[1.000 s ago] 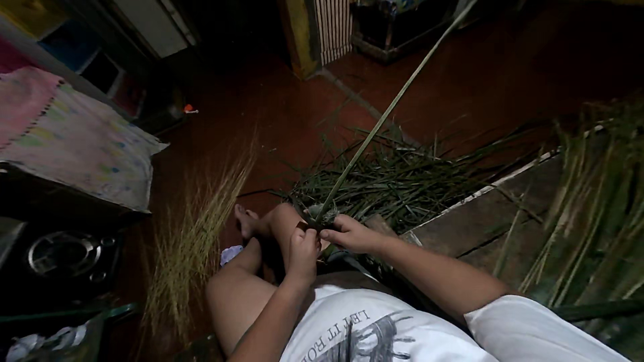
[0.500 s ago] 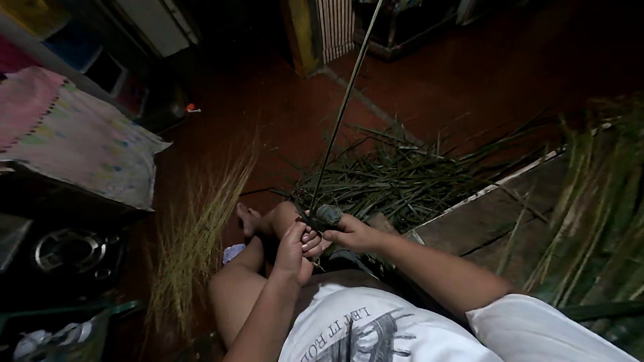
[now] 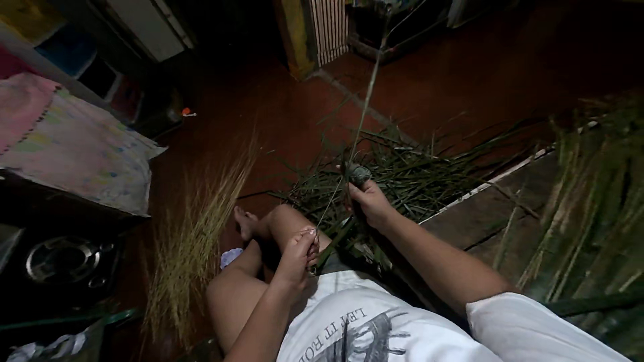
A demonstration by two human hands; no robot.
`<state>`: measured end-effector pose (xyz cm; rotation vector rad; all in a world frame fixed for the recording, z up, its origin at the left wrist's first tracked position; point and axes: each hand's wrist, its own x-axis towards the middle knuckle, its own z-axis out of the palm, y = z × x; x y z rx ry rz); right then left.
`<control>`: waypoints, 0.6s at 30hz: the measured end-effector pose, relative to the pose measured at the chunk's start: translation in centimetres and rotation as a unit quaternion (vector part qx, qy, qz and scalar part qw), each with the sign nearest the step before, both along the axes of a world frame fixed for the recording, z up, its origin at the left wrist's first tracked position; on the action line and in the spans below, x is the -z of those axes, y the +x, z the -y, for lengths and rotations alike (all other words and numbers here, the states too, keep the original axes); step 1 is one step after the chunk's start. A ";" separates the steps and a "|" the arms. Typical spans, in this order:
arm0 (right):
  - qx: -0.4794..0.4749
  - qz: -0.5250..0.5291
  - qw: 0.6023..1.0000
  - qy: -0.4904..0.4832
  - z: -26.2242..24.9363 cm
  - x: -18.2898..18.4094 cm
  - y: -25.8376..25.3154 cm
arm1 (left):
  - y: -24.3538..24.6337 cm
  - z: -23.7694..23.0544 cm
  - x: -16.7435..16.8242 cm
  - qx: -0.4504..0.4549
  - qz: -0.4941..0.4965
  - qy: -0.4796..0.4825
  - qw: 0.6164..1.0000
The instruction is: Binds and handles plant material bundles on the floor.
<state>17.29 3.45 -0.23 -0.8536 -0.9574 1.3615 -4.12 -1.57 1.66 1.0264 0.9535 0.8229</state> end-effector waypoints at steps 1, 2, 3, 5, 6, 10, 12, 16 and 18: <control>-0.002 -0.020 1.000 -0.010 0.0 -0.2 0.3 | -0.3 -0.1 0.2 0.008 -0.016 0.023 1.000; -0.005 -0.038 0.999 -0.025 0.0 -0.4 0.6 | -0.6 -0.2 0.4 0.016 -0.033 0.048 0.998; -0.006 -0.054 0.998 -0.038 0.0 -0.7 0.7 | -0.9 -0.2 0.6 0.020 -0.050 0.068 0.996; -0.004 -0.073 0.996 -0.046 -0.3 -1.3 1.2 | -1.3 -0.3 1.0 0.012 -0.091 0.099 0.991; 0.002 -0.080 0.996 -0.046 -0.6 -1.4 1.6 | -1.7 -0.4 1.3 0.005 -0.119 0.116 0.986; 0.049 -0.093 0.993 -0.046 -2.7 -1.4 4.1 | -4.1 -1.2 3.0 -0.028 -0.241 0.198 0.950; 0.073 -0.113 0.990 -0.039 -3.9 -1.5 5.7 | -5.3 -1.5 3.8 -0.042 -0.300 0.254 0.919; 0.126 -0.110 0.985 -0.038 -6.3 -1.7 9.3 | -8.5 -1.9 5.6 -0.071 -0.440 0.351 0.823; 0.152 -0.116 0.981 -0.038 -7.4 -1.8 11.3 | -10.5 -1.9 6.3 -0.073 -0.496 0.371 0.781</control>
